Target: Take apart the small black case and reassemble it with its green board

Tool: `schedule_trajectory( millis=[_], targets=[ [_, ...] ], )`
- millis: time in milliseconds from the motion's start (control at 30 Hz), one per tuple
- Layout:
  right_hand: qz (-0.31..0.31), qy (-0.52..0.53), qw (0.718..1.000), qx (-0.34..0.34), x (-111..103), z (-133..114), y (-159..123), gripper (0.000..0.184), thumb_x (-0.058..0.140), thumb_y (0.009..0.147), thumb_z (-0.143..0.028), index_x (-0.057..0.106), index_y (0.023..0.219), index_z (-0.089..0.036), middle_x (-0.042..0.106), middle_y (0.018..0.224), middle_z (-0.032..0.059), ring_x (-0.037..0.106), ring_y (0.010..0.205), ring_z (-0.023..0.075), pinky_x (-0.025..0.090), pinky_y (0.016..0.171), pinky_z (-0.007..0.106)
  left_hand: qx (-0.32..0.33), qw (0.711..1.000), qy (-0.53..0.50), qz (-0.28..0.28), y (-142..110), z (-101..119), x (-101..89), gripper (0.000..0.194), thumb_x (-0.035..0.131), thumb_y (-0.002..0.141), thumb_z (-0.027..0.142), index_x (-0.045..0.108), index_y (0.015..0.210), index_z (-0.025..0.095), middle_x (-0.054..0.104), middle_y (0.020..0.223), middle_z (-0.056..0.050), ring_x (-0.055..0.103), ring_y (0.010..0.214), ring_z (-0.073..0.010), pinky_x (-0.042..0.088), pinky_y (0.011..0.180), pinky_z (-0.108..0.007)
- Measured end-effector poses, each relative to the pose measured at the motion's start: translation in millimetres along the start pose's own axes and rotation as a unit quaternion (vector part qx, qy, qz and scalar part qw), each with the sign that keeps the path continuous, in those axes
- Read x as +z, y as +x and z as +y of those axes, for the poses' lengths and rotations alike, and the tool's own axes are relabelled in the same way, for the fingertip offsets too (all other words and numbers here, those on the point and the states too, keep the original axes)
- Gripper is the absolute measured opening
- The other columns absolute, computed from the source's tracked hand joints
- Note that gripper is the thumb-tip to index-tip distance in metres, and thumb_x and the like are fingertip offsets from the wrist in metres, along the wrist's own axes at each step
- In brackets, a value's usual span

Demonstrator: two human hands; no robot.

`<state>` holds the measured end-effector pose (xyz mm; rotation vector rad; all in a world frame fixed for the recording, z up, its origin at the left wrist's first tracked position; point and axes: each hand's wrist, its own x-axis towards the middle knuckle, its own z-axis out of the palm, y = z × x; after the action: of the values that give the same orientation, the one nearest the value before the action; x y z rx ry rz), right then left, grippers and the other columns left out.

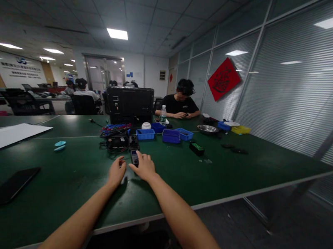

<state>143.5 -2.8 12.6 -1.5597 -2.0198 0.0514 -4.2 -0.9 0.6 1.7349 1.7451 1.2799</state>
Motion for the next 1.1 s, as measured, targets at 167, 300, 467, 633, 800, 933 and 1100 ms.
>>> schedule_trajectory(
  millis=[167, 300, 467, 633, 800, 933, 1100],
  targets=[
    [-0.053, -0.056, 0.997, 0.011, 6, 2, 2, 0.062, 0.053, 0.076, -0.043, 0.031, 0.131, -0.026, 0.052, 0.109, 0.0109, 0.045, 0.102, 0.0249, 0.035, 0.082, 0.036, 0.001, 1.000, 0.016, -0.016, 0, -1, -4.2, 0.048, 0.046, 0.075, 0.021, 0.042, 0.122, 0.013, 0.061, 0.101, -0.008, 0.058, 0.091, -0.0167, 0.043, 0.082, -0.029],
    [-0.031, -0.054, 0.994, 0.094, -7, 33, 8, 0.055, 0.053, 0.075, -0.035, 0.036, 0.127, -0.028, 0.053, 0.108, 0.0093, 0.047, 0.099, 0.0240, 0.039, 0.077, 0.034, 0.000, 0.998, 0.046, -0.035, 0, -1, -10.3, 0.054, 0.049, 0.074, 0.024, 0.038, 0.125, 0.014, 0.061, 0.100, -0.007, 0.057, 0.088, -0.0172, 0.043, 0.081, -0.029],
    [0.001, -0.053, 0.973, 0.223, -24, 68, 13, 0.052, 0.055, 0.072, -0.034, 0.042, 0.121, -0.023, 0.055, 0.107, 0.0123, 0.048, 0.099, 0.0270, 0.040, 0.074, 0.036, 0.005, 0.996, 0.051, -0.068, 0, -2, -14.3, 0.055, 0.049, 0.074, 0.025, 0.036, 0.126, 0.016, 0.063, 0.098, -0.006, 0.058, 0.085, -0.0163, 0.043, 0.078, -0.027],
    [0.057, -0.054, 0.941, 0.330, -34, 92, 13, 0.048, 0.055, 0.071, -0.030, 0.043, 0.116, -0.017, 0.052, 0.108, 0.0166, 0.046, 0.102, 0.0295, 0.040, 0.075, 0.039, 0.007, 0.996, 0.049, -0.076, 0, -3, -14.3, 0.056, 0.049, 0.073, 0.025, 0.035, 0.127, 0.016, 0.063, 0.097, -0.005, 0.059, 0.084, -0.0161, 0.043, 0.077, -0.027],
    [0.117, -0.042, 0.913, 0.389, -42, 111, 9, 0.048, 0.052, 0.073, -0.027, 0.040, 0.117, -0.013, 0.048, 0.111, 0.0221, 0.044, 0.106, 0.0317, 0.039, 0.077, 0.040, 0.008, 0.996, 0.040, -0.083, 0, -4, -14.3, 0.057, 0.050, 0.073, 0.024, 0.034, 0.127, 0.014, 0.063, 0.096, -0.005, 0.058, 0.083, -0.0160, 0.043, 0.077, -0.027],
    [0.120, -0.046, 0.899, 0.419, -47, 119, 8, 0.052, 0.048, 0.077, -0.026, 0.032, 0.123, -0.009, 0.041, 0.117, 0.0276, 0.041, 0.110, 0.0323, 0.037, 0.080, 0.041, 0.010, 0.996, 0.033, -0.079, 1, -6, -13.6, 0.059, 0.051, 0.073, 0.025, 0.032, 0.128, 0.016, 0.063, 0.096, -0.004, 0.059, 0.081, -0.0145, 0.043, 0.075, -0.025],
    [0.105, -0.105, 0.889, 0.433, -49, 120, 13, 0.060, 0.048, 0.077, -0.047, 0.033, 0.122, -0.011, 0.043, 0.117, 0.0229, 0.042, 0.108, 0.0311, 0.040, 0.079, 0.038, 0.007, 0.996, 0.036, -0.079, 1, -7, -13.0, 0.061, 0.050, 0.073, 0.024, 0.030, 0.129, 0.016, 0.063, 0.095, -0.004, 0.059, 0.081, -0.0140, 0.043, 0.075, -0.025]
  ],
)
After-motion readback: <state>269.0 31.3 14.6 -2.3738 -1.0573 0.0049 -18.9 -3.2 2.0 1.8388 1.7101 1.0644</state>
